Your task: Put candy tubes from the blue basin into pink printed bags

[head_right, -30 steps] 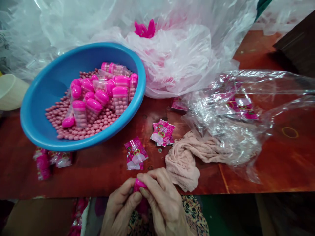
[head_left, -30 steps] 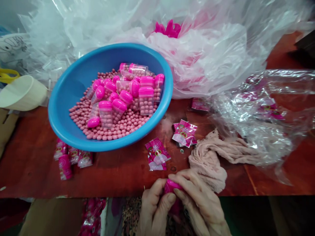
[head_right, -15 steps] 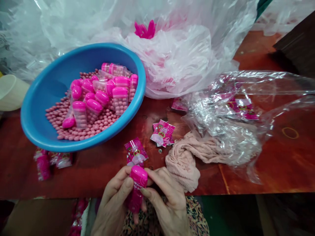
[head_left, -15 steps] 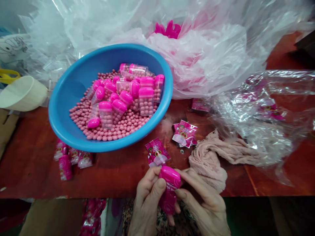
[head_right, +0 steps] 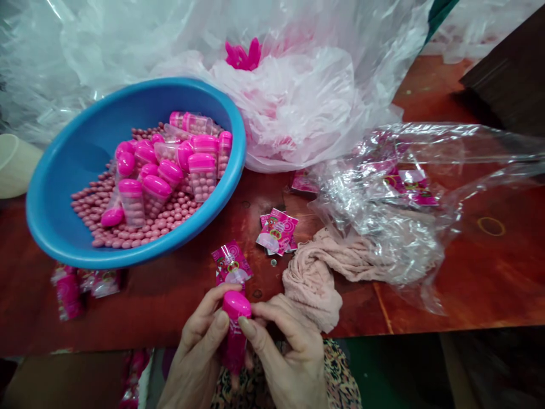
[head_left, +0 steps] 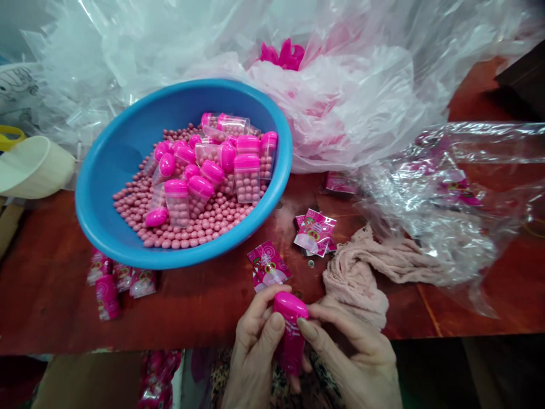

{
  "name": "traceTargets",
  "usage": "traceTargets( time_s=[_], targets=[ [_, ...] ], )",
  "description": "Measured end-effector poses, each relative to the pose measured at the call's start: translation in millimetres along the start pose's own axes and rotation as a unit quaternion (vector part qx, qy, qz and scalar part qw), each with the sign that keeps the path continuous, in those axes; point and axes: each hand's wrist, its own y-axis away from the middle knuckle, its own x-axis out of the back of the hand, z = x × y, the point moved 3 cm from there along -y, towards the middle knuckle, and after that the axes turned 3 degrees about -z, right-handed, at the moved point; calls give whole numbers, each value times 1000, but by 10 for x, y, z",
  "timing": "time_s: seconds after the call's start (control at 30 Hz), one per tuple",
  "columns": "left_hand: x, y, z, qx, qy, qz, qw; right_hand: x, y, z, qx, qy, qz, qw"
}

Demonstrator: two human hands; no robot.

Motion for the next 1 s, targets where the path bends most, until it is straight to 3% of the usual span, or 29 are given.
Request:
traceTargets(
  time_s=[0.23, 0.3, 0.4, 0.53, 0.77, 0.9, 1.0],
  targets=[
    [-7, 2, -11, -22, -7, 16, 1000, -7, -11, -22, 94, 126, -42, 987],
    [5, -4, -7, -31, -14, 24, 999, -31, 15, -4, 92, 161, -58, 981],
    [20, -17, 1, -25, 9, 44, 999, -56, 57, 33, 93, 170, -57, 979],
    [-4, -33, 52, -5, 62, 42, 997, -64, 74, 52, 156, 157, -56, 974],
    [-107, 2, 123, 45, 128, 18, 991, -68, -6, 34, 102, 128, -17, 986],
    [-169, 14, 149, 25, 142, -21, 989, -118, -24, -9, 67, 132, -58, 987],
    [-174, 0, 167, 0, 123, -37, 992, -137, -13, -29, 83, 141, -81, 983]
  ],
)
